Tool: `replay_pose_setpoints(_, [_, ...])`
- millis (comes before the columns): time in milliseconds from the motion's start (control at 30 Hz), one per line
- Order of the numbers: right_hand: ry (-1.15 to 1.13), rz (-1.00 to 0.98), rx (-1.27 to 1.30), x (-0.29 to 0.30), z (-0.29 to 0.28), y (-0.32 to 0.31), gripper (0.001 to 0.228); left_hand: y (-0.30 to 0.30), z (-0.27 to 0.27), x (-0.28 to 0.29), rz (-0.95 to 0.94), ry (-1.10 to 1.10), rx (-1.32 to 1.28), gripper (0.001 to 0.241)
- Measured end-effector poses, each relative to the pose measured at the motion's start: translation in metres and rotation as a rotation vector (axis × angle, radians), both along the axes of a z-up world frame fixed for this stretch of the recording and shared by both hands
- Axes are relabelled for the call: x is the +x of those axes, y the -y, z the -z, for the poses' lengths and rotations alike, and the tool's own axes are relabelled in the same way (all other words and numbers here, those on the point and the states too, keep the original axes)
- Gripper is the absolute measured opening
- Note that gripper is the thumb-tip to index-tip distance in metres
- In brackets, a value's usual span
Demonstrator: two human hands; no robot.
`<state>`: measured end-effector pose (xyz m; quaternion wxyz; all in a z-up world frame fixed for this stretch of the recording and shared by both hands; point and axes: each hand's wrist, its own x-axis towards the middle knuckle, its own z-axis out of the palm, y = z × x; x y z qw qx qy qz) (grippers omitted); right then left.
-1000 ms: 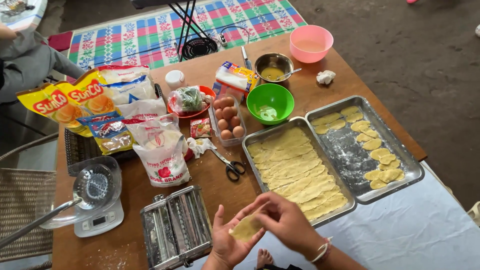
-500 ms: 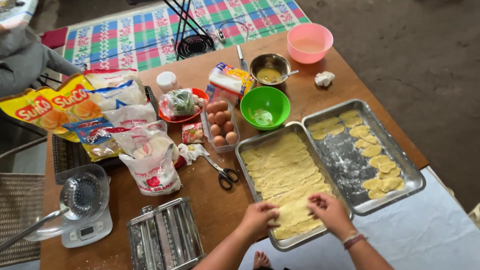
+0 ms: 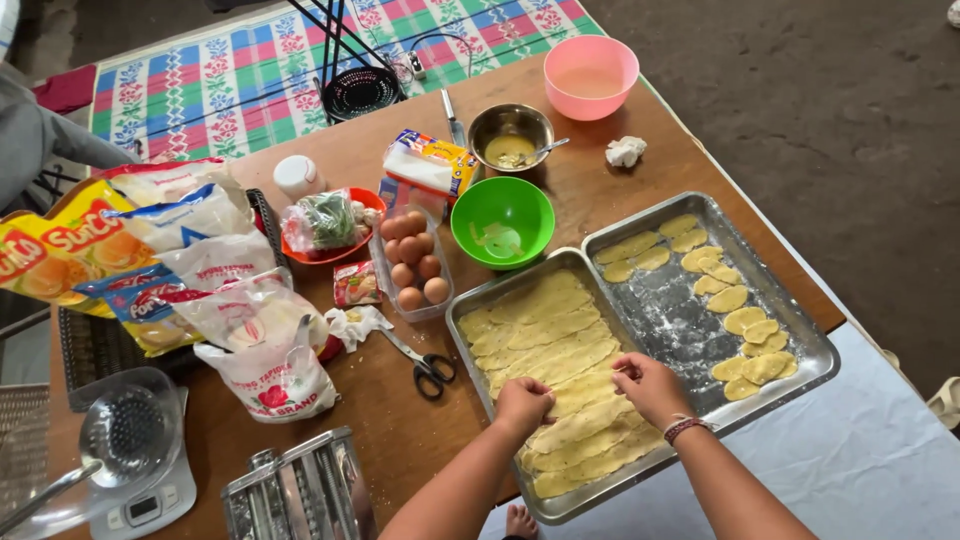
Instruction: Using a manual pasta machine to roll out and shape pastry dough before arranging it on a baking tray.
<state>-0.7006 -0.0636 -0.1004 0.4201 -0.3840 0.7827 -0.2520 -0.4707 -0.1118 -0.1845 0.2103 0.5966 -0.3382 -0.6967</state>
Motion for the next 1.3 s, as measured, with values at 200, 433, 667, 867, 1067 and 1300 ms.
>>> replay_pose_setpoints(200, [-0.048, 0.063, 0.053, -0.011, 0.034, 0.019, 0.018, 0.005, -0.008, -0.014, 0.106, 0.166, 0.005, 0.018])
replay_pose_setpoints(433, [-0.329, -0.001, 0.133, -0.009, 0.064, 0.023, 0.013, 0.004, 0.012, -0.021, 0.129, 0.282, 0.002, 0.014])
replay_pose_setpoints(667, [-0.471, -0.030, 0.094, -0.019, 0.090, 0.021, 0.013, 0.006, 0.004, -0.026, 0.186, 0.362, -0.002, 0.014])
replay_pose_setpoints(867, [-0.515, -0.068, 0.003, -0.023, 0.063, 0.010, 0.023, 0.000, -0.020, -0.018, 0.290, 0.490, -0.076, 0.017])
replay_pose_setpoints(1067, [-0.522, 0.166, 0.053, -0.094, 0.013, -0.003, 0.017, -0.009, -0.104, -0.010, 0.278, 0.488, 0.005, 0.013])
replay_pose_setpoints(1300, [-0.897, 0.146, 0.374, -0.189, 0.057, -0.027, 0.023, -0.024, -0.107, 0.008, 0.307, 0.408, -0.092, 0.010])
